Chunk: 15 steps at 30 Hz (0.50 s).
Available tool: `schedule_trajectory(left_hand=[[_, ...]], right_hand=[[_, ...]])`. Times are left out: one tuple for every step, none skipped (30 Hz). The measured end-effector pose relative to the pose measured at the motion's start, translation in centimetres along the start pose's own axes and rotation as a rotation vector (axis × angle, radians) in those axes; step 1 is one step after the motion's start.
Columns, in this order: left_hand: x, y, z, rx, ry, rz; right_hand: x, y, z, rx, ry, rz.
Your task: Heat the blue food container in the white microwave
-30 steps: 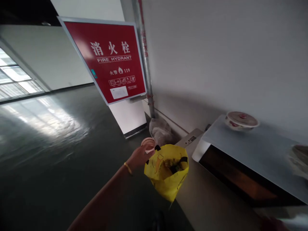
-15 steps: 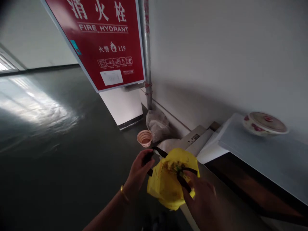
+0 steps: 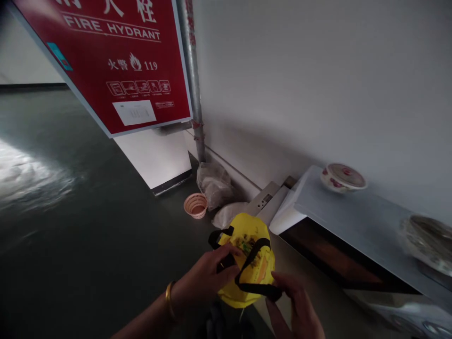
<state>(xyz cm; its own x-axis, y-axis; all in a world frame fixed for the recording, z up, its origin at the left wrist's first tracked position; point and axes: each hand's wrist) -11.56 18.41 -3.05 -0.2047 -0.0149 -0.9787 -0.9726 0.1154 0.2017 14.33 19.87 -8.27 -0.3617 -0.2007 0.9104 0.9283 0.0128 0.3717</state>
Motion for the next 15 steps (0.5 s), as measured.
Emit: schedule_trajectory(left_hand=[[0.0,0.2,0.1,-0.013,-0.043,0.054],[0.0,0.4,0.2,-0.037,-0.093,0.112],[0.1,0.7,0.3,-0.063,-0.138,0.171],[0.2,1.0,0.5,-0.09,-0.168,0.224],[0.4,1.2,0.8,-0.107,-0.18,0.268],[0.5,1.4,1.2,-0.111,-0.179,0.303],[0.6,1.4,1.5,-0.104,-0.173,0.335],[0.6,1.4,1.9,-0.093,-0.167,0.368],[0.5,1.4,2.2,-0.082,-0.165,0.4],[0.3,1.2,2.5,-0.075,-0.17,0.422],[0.1,1.0,2.7,-0.065,-0.183,0.423],[-0.3,0.8,2.8,-0.051,-0.2,0.396],[-0.6,0.5,2.8,-0.031,-0.213,0.34],[-1.0,0.3,2.8,-0.004,-0.218,0.264],[-1.4,0.0,2.7,0.027,-0.215,0.185]], right_hand=[[-0.2,0.4,0.0,-0.005,0.014,-0.056],[-0.4,1.0,0.0,0.0,0.032,-0.117],[-0.8,1.7,0.2,0.003,0.053,-0.171],[-1.2,2.4,0.4,0.007,0.068,-0.2],[-1.5,3.1,0.6,0.02,0.071,-0.201],[-1.7,3.7,0.7,0.028,0.058,-0.178],[-1.8,4.2,0.7,0.029,0.031,-0.137],[-1.8,4.4,0.7,0.018,-0.004,-0.083],[-1.6,4.4,0.5,-0.005,-0.046,-0.03],[-1.3,4.3,0.2,-0.031,-0.079,0.011],[-0.8,4.1,-0.2,-0.065,-0.102,0.038],[-0.4,3.8,-0.6,-0.094,-0.117,0.057],[0.1,3.5,-1.0,-0.113,-0.13,0.071],[0.5,3.3,-1.3,-0.131,-0.136,0.075],[0.9,3.1,-1.6,-0.144,-0.131,0.067]])
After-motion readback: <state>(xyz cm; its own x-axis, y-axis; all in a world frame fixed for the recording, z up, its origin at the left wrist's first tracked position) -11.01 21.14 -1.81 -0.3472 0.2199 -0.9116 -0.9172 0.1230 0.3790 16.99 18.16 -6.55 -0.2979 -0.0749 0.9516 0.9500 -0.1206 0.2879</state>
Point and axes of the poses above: each hand's wrist, its own z-axis towards the middle knuckle, its own y-axis out of the back of the hand, x = y × z, and after that the axes turned 6 degrees about -y, right-handed
